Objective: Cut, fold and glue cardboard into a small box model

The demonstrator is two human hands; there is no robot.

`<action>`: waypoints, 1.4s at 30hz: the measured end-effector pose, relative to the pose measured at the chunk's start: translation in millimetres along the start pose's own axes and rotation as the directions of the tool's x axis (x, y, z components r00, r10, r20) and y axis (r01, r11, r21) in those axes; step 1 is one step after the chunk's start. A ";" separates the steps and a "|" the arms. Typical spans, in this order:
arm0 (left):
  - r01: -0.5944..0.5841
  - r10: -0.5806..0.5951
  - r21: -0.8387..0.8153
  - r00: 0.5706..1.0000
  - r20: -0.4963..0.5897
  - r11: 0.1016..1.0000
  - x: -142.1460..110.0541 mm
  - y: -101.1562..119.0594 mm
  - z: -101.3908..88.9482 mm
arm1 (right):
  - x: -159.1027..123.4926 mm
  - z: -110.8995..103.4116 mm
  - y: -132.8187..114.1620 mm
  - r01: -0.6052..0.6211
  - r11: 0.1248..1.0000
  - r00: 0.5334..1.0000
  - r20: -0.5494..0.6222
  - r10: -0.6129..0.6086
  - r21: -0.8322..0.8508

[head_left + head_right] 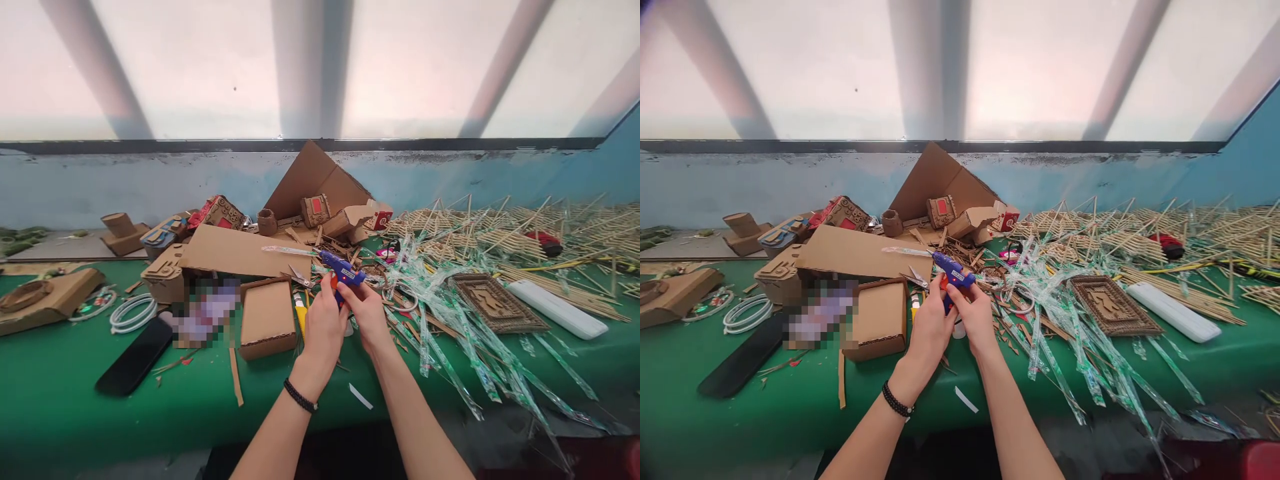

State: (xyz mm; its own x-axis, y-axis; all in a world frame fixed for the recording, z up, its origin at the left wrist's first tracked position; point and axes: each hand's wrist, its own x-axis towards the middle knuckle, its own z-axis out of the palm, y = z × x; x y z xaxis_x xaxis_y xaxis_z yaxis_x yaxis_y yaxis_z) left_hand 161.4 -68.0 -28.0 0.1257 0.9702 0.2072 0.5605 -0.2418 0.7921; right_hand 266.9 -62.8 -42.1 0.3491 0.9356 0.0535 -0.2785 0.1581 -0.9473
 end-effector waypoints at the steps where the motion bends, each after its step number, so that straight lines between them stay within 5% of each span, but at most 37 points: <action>1: -0.008 0.007 -0.061 1.000 -0.011 0.998 -0.6 -2.0 -0.6 | 1.4 2.8 -0.1 0.000 1.000 1.000 -0.026 0.001 0.016; 7: 0.031 -0.029 -0.559 1.000 0.011 0.828 -3.3 -11.5 -3.5 | 10.6 7.9 2.0 -0.011 0.989 0.990 -0.136 0.031 0.144; 14: -0.047 0.036 -0.221 0.998 -0.054 0.974 -6.8 -6.4 -3.6 | 1.7 11.3 3.8 0.020 0.989 0.984 -0.180 0.007 0.149; 21: -0.062 0.061 -0.268 0.998 -0.012 0.961 -6.1 -5.0 -5.2 | 0.5 8.1 2.1 -0.006 0.984 0.988 -0.151 0.033 0.177; 25: -0.085 0.065 -0.315 0.995 -0.074 0.945 -31.5 3.4 -25.2 | 22.5 -10.8 -7.9 0.147 0.988 0.967 -0.216 -0.134 0.047; 27: -0.164 0.088 -0.349 0.971 -0.222 0.923 -53.1 -0.5 -46.0 | 40.4 -27.9 -16.3 0.250 0.954 0.933 -0.222 -0.283 -0.167; 29: -0.288 0.126 -0.307 0.881 -0.456 0.907 -73.8 -14.6 -70.5 | 60.2 -46.8 -24.9 0.312 0.825 0.895 -0.145 -0.422 -0.472; 31: -0.303 0.077 -0.258 0.771 -0.632 0.917 -89.1 -36.8 -93.1 | 78.9 -63.3 -30.9 0.397 0.529 0.827 0.042 -0.561 -0.750; 33: -0.175 -0.043 -0.265 0.755 -0.654 0.948 -98.3 -61.3 -109.6 | 94.3 -74.6 -31.7 0.419 0.137 0.768 0.270 -0.581 -0.898; 36: 0.031 -0.210 -0.300 0.784 -0.584 0.953 -106.3 -90.2 -119.7 | 109.1 -80.5 -23.3 0.404 -0.288 0.774 0.492 -0.399 -0.868; 38: 0.123 -0.271 -0.307 0.820 -0.504 0.944 -110.0 -100.8 -118.6 | 114.4 -79.5 -15.1 0.396 -0.429 0.802 0.534 -0.269 -0.812; 42: 0.179 -0.303 -0.326 0.873 -0.382 0.928 -111.5 -108.1 -110.3 | 124.7 -76.6 -6.9 0.372 -0.485 0.835 0.514 -0.198 -0.791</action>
State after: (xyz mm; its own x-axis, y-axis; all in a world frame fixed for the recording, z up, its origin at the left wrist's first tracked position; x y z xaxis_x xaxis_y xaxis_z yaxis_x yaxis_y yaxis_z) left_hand -3.5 -151.9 -73.4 -0.3722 0.9142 0.1602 0.2762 -0.0557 0.9595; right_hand 380.9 28.6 -53.1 -0.1130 0.9120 0.3942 0.9731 0.0214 0.2294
